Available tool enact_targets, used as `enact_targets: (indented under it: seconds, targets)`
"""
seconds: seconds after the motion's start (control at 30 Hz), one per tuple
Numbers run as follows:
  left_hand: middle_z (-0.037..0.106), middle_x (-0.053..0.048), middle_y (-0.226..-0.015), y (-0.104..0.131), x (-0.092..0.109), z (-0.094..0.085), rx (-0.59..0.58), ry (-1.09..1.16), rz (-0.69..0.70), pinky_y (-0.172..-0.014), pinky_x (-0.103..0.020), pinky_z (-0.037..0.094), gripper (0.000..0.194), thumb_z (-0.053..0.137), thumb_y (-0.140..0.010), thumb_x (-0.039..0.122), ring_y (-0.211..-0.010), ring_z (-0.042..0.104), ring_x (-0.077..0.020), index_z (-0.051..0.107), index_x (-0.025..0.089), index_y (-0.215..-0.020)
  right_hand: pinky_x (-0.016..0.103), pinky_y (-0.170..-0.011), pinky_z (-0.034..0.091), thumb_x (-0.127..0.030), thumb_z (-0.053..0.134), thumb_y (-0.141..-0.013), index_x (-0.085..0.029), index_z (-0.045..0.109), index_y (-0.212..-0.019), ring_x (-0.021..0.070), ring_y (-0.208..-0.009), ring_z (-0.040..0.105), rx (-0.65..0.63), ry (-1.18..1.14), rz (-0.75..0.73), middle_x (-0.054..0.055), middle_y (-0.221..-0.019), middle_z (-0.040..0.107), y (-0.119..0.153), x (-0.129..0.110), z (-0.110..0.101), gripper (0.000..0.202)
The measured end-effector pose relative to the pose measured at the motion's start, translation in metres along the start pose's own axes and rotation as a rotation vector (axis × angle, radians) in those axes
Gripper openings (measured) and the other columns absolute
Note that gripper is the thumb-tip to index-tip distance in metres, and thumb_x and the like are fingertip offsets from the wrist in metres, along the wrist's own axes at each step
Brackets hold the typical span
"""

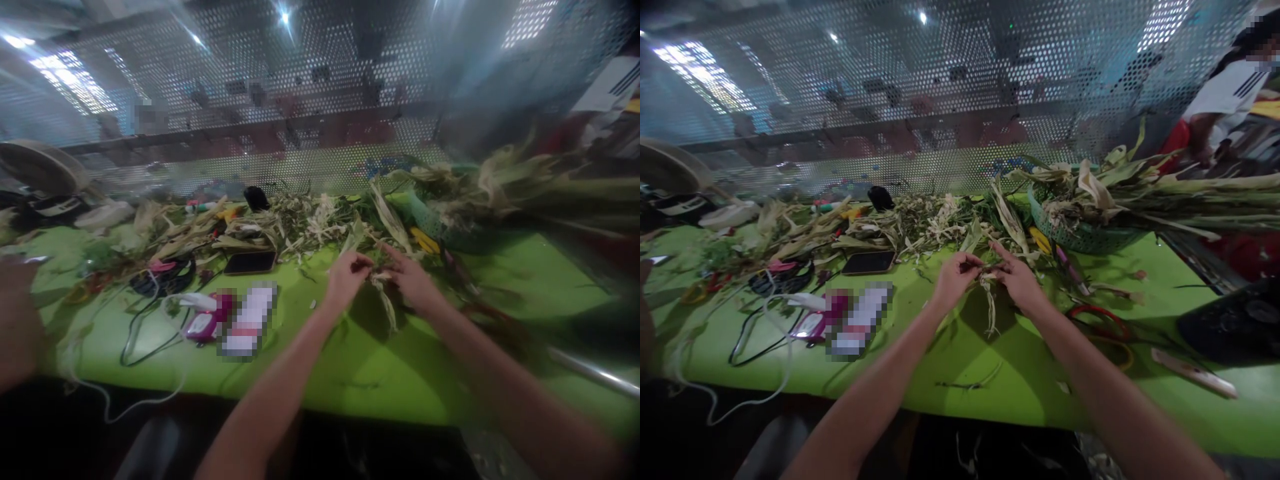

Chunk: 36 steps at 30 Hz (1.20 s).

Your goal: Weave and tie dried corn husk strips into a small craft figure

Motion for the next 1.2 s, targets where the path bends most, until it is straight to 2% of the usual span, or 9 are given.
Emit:
enact_targets:
  seconds: [0.03, 0.1, 0.2, 0.27, 0.33, 0.63, 0.83, 1.1, 1.2]
  targets:
    - [0.066, -0.003, -0.079, 0.0, 0.001, 0.001, -0.005, -0.011, 0.009, -0.073, -0.026, 0.049, 0.01, 0.065, -0.072, 0.01, -0.075, 0.06, -0.0131, 0.069, 0.015, -0.08, 0.025, -0.057, 0.043, -0.022, 0.063, -0.073, -0.023, 0.047, -0.146, 0.0138, -0.058, 0.054, 0.008, 0.0, -0.005, -0.002, -0.073, 0.069, -0.001, 0.0, 0.0, 0.075]
    - [0.067, -0.004, -0.08, 0.0, 0.003, 0.002, -0.015, -0.031, 0.026, -0.073, -0.026, 0.049, 0.012, 0.064, -0.072, 0.007, -0.075, 0.06, -0.0132, 0.069, 0.015, -0.078, 0.026, -0.063, 0.047, -0.022, 0.063, -0.073, -0.022, 0.056, -0.138, 0.0153, -0.066, 0.06, 0.022, 0.015, -0.015, 0.0, -0.079, 0.072, -0.002, 0.0, -0.002, 0.066]
    - [0.067, -0.004, -0.082, 0.001, 0.003, 0.004, -0.024, -0.05, 0.046, -0.073, -0.026, 0.049, 0.015, 0.061, -0.072, 0.005, -0.077, 0.061, -0.0133, 0.07, 0.015, -0.079, 0.03, -0.074, 0.05, -0.023, 0.064, -0.073, -0.019, 0.074, -0.107, 0.0192, -0.082, 0.065, 0.043, 0.08, -0.056, 0.005, -0.09, 0.075, -0.002, -0.003, -0.004, 0.036]
    - [0.068, -0.004, -0.082, 0.001, 0.002, 0.005, -0.031, -0.054, 0.051, -0.073, -0.026, 0.049, 0.015, 0.061, -0.073, 0.005, -0.077, 0.061, -0.0136, 0.07, 0.015, -0.08, 0.031, -0.076, 0.05, -0.025, 0.065, -0.073, -0.018, 0.076, -0.089, 0.0207, -0.084, 0.066, 0.067, 0.149, -0.1, 0.006, -0.09, 0.076, -0.001, -0.007, -0.006, 0.02]
    - [0.068, -0.004, -0.082, 0.002, 0.0, 0.005, -0.038, -0.052, 0.058, -0.073, -0.026, 0.049, 0.014, 0.063, -0.073, 0.006, -0.078, 0.061, -0.0139, 0.07, 0.016, -0.081, 0.031, -0.074, 0.05, -0.026, 0.065, -0.073, -0.018, 0.075, -0.083, 0.0205, -0.08, 0.065, 0.089, 0.206, -0.13, 0.006, -0.085, 0.075, -0.001, -0.011, -0.008, 0.016]
    - [0.069, -0.004, -0.081, -0.001, 0.0, 0.006, -0.094, 0.023, -0.045, -0.075, -0.027, 0.048, 0.012, 0.065, -0.075, 0.01, -0.077, 0.061, -0.0137, 0.072, 0.015, -0.082, 0.028, -0.061, 0.042, -0.03, 0.059, -0.076, -0.017, 0.068, -0.078, 0.0163, -0.065, 0.056, 0.125, 0.297, -0.136, 0.005, -0.073, 0.069, -0.001, -0.006, -0.01, 0.016]
    - [0.068, -0.003, -0.078, -0.004, -0.002, -0.004, -0.054, 0.094, -0.141, -0.075, -0.028, 0.046, 0.007, 0.068, -0.077, 0.02, -0.073, 0.06, -0.0135, 0.069, 0.015, -0.082, 0.027, -0.055, 0.036, -0.038, 0.057, -0.081, -0.019, 0.062, -0.077, 0.0144, -0.056, 0.051, 0.143, 0.376, -0.131, 0.0, -0.065, 0.062, -0.002, -0.001, -0.015, 0.02]
    - [0.066, -0.003, -0.078, -0.003, -0.014, -0.008, -0.027, 0.208, -0.214, -0.079, -0.031, 0.044, 0.018, 0.07, -0.078, 0.033, -0.075, 0.058, -0.0139, 0.065, 0.016, -0.08, 0.028, -0.056, 0.035, -0.038, 0.053, -0.085, -0.021, 0.059, -0.079, 0.0155, -0.055, 0.053, 0.126, 0.481, -0.093, -0.002, -0.061, 0.059, -0.005, 0.005, -0.023, 0.019]
    - [0.065, -0.002, -0.078, -0.001, -0.016, -0.006, -0.028, 0.264, -0.243, -0.08, -0.03, 0.044, 0.017, 0.069, -0.079, 0.032, -0.075, 0.058, -0.0135, 0.063, 0.016, -0.08, 0.028, -0.057, 0.035, -0.039, 0.052, -0.087, -0.022, 0.057, -0.081, 0.0166, -0.058, 0.055, 0.101, 0.548, -0.088, -0.002, -0.061, 0.059, -0.007, 0.007, -0.025, 0.019]
Point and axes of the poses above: each hand's wrist, its own y-axis away from the middle knuckle, its own z-axis out of the palm, x = y × z, the point moved 7 cm from there along -y, towards the middle knuckle
